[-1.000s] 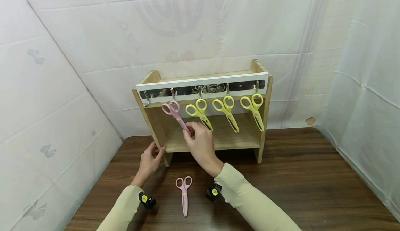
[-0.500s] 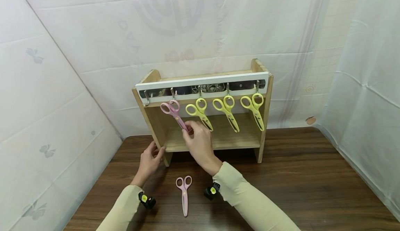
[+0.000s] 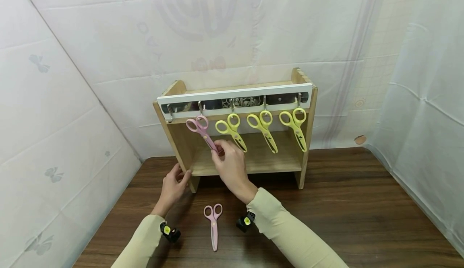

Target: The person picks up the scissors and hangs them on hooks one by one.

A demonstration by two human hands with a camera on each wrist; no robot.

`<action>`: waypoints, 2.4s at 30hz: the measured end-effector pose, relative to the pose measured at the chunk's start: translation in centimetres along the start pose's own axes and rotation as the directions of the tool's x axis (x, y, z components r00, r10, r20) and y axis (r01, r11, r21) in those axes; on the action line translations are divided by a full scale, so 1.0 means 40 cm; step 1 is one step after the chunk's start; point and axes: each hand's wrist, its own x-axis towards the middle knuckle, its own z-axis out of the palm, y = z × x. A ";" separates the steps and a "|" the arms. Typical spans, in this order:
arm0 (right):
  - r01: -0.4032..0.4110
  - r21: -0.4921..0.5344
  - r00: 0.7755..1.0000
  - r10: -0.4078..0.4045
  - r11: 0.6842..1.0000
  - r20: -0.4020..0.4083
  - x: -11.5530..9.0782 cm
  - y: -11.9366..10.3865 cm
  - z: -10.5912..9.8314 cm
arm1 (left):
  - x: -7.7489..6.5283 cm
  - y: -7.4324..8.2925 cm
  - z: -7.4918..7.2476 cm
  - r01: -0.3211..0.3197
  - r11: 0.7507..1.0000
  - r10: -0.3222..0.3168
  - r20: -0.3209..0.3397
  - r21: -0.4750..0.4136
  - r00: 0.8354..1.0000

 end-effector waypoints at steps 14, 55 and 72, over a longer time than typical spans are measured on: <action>-0.066 -0.023 0.994 0.068 0.998 0.088 -0.007 -0.001 -0.009 | 0.001 -0.004 -0.001 -0.004 1.000 0.004 0.007 0.000 1.000; 0.053 -0.399 0.642 0.275 0.915 0.715 -0.307 0.000 0.006 | 0.001 -0.008 -0.002 0.001 1.000 -0.001 0.020 -0.005 1.000; 0.172 -0.456 0.636 0.255 0.873 0.728 -0.339 -0.007 0.024 | 0.000 -0.001 -0.003 0.008 1.000 -0.008 0.011 0.000 1.000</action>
